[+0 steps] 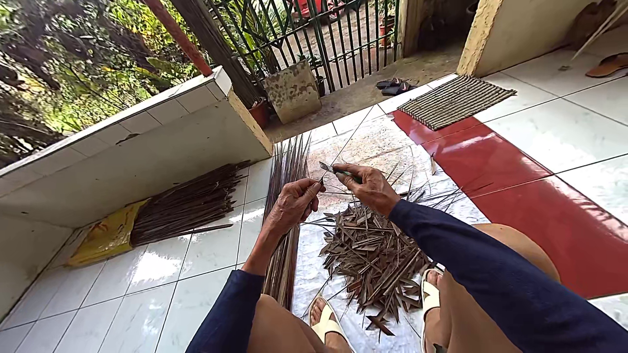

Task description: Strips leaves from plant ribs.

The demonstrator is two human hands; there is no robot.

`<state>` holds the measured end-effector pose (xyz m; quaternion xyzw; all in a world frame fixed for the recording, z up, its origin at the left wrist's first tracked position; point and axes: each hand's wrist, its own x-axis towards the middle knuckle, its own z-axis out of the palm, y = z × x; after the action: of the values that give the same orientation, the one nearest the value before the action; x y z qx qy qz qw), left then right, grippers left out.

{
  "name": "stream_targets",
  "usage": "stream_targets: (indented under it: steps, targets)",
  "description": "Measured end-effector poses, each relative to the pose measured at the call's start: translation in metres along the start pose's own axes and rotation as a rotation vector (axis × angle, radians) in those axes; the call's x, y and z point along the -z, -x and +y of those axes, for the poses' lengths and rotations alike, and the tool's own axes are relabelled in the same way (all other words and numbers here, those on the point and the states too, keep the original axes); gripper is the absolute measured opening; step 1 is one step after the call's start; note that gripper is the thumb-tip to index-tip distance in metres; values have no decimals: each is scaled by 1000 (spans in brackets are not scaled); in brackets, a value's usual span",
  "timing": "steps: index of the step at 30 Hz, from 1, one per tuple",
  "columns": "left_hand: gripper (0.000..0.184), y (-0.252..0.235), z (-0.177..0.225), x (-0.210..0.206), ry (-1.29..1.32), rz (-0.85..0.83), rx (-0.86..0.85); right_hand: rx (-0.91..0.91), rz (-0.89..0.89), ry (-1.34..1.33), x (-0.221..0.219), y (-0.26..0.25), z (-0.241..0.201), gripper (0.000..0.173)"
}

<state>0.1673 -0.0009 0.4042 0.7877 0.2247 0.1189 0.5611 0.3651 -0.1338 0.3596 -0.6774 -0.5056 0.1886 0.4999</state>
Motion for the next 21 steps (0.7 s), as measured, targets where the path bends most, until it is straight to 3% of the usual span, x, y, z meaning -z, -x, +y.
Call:
stream_targets:
  steps: [21]
  targets:
    - [27, 5, -1, 3, -69, 21, -36, -135, 54, -145, 13, -18, 20, 35]
